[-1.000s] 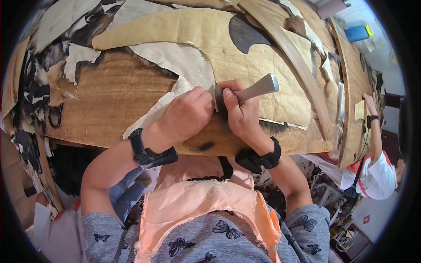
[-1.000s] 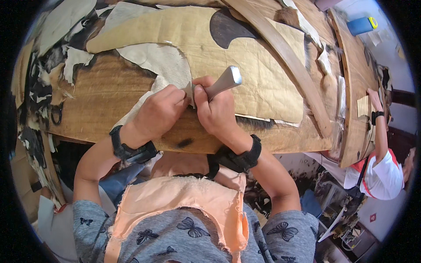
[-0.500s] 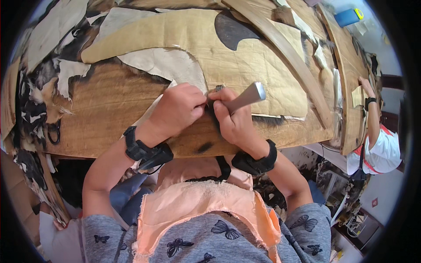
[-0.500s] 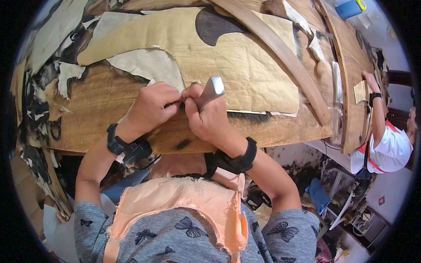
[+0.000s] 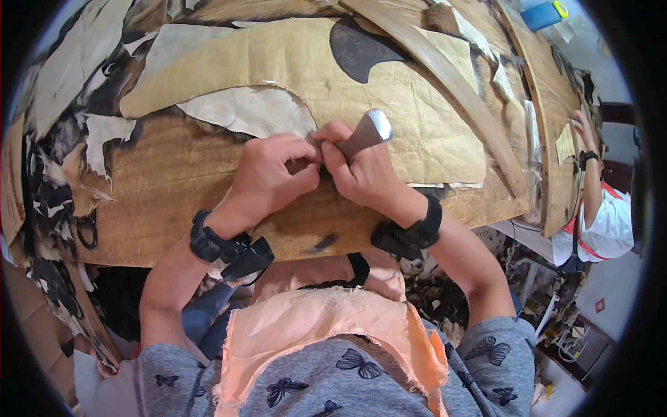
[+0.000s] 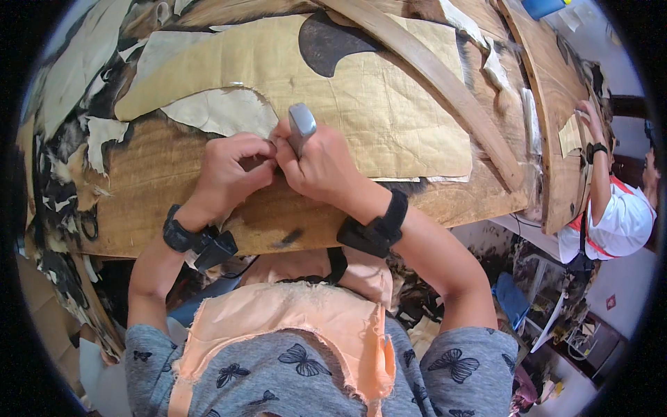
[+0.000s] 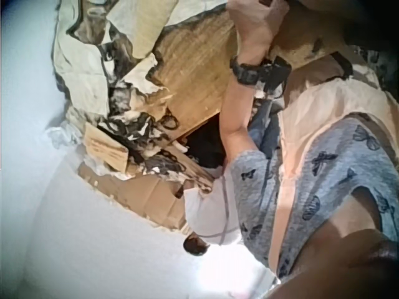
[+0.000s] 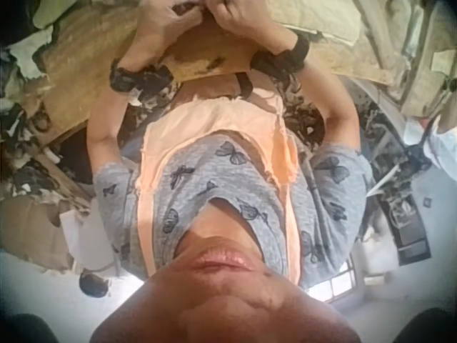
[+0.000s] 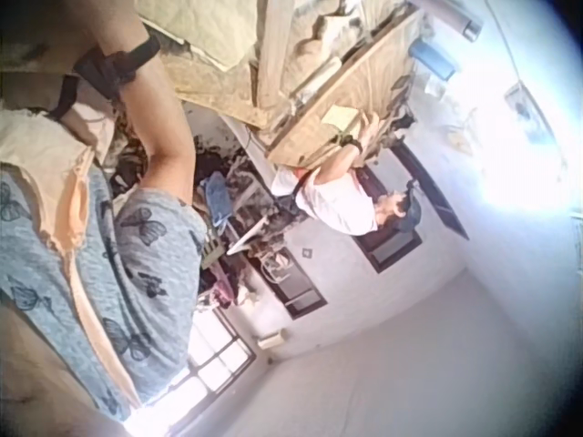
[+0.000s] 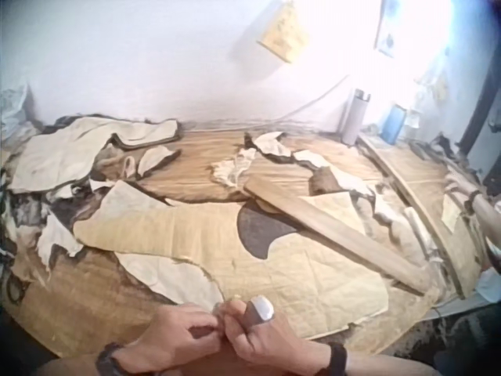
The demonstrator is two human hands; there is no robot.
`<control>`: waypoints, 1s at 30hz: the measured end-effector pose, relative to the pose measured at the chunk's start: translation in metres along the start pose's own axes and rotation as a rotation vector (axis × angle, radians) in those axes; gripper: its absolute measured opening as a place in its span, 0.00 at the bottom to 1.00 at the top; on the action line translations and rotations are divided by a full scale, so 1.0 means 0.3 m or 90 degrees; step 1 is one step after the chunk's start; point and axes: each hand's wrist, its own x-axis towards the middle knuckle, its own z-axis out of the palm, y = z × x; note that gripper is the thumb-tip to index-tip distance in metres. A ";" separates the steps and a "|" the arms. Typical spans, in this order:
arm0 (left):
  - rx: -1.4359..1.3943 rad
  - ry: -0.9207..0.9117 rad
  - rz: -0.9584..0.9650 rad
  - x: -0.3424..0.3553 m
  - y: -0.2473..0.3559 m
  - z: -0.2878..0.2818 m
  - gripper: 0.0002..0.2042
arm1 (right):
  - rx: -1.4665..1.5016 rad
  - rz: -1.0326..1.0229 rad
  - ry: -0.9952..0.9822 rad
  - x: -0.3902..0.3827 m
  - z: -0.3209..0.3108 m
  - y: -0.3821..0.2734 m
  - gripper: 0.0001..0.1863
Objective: The recorder uses a leather knife and a paper template to tool and trim a piece of leather and fur.
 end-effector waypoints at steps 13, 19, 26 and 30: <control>0.025 -0.110 -0.005 -0.027 -0.002 -0.054 0.07 | 0.222 0.218 0.010 0.125 -0.017 0.017 0.15; 0.057 0.136 -0.021 0.016 0.010 0.003 0.10 | 0.195 0.183 -0.057 0.160 -0.028 0.035 0.13; 0.231 0.132 0.022 0.006 -0.018 0.048 0.09 | 0.192 0.097 -0.062 0.131 0.001 0.067 0.11; 0.218 0.158 0.015 0.024 -0.019 0.046 0.06 | 0.192 0.109 -0.061 0.135 0.002 0.076 0.11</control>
